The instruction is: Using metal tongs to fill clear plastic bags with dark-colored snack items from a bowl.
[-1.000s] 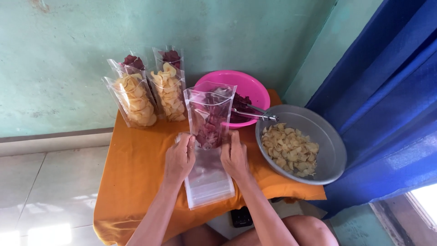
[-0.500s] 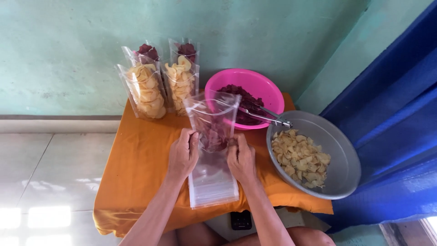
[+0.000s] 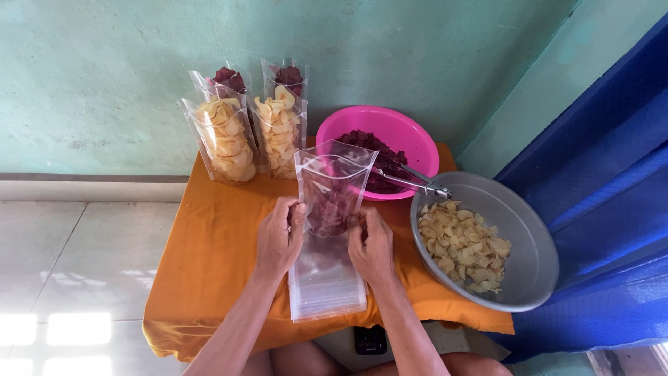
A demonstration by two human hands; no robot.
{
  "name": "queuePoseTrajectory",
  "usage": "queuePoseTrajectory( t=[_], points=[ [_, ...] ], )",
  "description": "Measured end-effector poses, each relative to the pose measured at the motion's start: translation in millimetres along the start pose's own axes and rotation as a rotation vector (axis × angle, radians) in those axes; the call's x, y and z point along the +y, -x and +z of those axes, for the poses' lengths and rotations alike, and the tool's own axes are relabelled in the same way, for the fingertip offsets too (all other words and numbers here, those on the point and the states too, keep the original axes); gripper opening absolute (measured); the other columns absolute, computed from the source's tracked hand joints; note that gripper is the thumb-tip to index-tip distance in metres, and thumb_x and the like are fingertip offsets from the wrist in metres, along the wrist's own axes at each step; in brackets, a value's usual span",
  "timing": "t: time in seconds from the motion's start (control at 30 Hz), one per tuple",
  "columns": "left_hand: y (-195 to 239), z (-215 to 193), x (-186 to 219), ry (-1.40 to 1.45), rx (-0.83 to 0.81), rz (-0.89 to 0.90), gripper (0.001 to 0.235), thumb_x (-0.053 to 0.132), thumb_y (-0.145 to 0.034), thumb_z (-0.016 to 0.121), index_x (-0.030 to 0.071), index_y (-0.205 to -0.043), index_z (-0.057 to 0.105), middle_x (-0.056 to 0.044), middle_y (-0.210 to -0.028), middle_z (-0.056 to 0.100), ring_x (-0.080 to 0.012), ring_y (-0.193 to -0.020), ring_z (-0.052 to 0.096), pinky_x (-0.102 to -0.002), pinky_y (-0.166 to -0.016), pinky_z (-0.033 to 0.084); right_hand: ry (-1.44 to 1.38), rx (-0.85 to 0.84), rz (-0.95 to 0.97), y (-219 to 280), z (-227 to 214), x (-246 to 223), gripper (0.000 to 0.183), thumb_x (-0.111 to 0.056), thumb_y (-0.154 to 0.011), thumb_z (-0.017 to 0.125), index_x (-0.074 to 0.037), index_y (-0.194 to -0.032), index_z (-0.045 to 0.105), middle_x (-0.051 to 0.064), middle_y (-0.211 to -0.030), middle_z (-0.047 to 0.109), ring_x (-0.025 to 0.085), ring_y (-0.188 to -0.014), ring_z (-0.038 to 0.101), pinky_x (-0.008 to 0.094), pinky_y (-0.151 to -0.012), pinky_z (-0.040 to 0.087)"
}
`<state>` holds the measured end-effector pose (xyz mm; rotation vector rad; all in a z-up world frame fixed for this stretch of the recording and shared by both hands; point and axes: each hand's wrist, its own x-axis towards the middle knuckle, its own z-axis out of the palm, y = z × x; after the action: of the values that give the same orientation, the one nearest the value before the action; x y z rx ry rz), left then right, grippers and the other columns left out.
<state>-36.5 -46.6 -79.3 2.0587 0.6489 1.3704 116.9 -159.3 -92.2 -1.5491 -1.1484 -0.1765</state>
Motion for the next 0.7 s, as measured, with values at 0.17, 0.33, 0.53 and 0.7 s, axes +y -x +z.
queuePoseTrajectory(
  t=[0.17, 0.33, 0.53, 0.7],
  points=[
    [-0.2, 1.1, -3.6, 0.062, 0.045, 0.025, 0.01, 0.018, -0.106, 0.052, 0.011, -0.103, 0.059, -0.015, -0.073, 0.057, -0.0348, -0.06, 0.059, -0.041, -0.057, 0.051, -0.019, -0.027, -0.022, -0.6, -1.2, -2.8, 0.013, -0.012, -0.099, 0.057, -0.008, -0.09, 0.064, 0.014, -0.068, 0.058, 0.032, -0.06, 0.061, 0.039, -0.054, 0.051],
    [-6.5, 5.7, -9.0, 0.028, 0.047, 0.127, 0.01, 0.013, -0.105, 0.05, 0.011, -0.099, 0.057, -0.016, -0.073, 0.054, -0.0408, -0.062, 0.06, -0.042, -0.057, 0.052, -0.013, -0.018, -0.094, -5.2, -0.6, -4.1, 0.016, -0.008, -0.101, 0.055, -0.006, -0.088, 0.064, 0.016, -0.067, 0.056, 0.036, -0.061, 0.062, 0.039, -0.057, 0.054],
    [-3.1, 6.0, -8.3, 0.073, 0.072, 0.143, 0.013, 0.014, -0.105, 0.053, 0.012, -0.094, 0.06, -0.007, -0.076, 0.054, -0.0259, -0.062, 0.055, -0.034, -0.06, 0.05, -0.05, -0.03, -0.139, -4.4, -4.3, -20.4, 0.02, -0.01, -0.104, 0.056, -0.008, -0.085, 0.063, 0.011, -0.066, 0.055, 0.026, -0.057, 0.06, 0.033, -0.053, 0.051],
    [-12.4, -9.9, 19.9, 0.248, 0.086, 0.051, 0.062, 0.049, -0.1, 0.058, 0.002, -0.14, 0.048, -0.018, -0.122, 0.055, -0.0314, -0.11, 0.06, -0.045, -0.095, 0.051, -0.088, 0.006, -0.143, -2.2, -6.3, -20.2, 0.021, -0.009, -0.104, 0.055, -0.008, -0.085, 0.066, 0.008, -0.063, 0.06, 0.025, -0.053, 0.061, 0.034, -0.049, 0.051]
  ],
)
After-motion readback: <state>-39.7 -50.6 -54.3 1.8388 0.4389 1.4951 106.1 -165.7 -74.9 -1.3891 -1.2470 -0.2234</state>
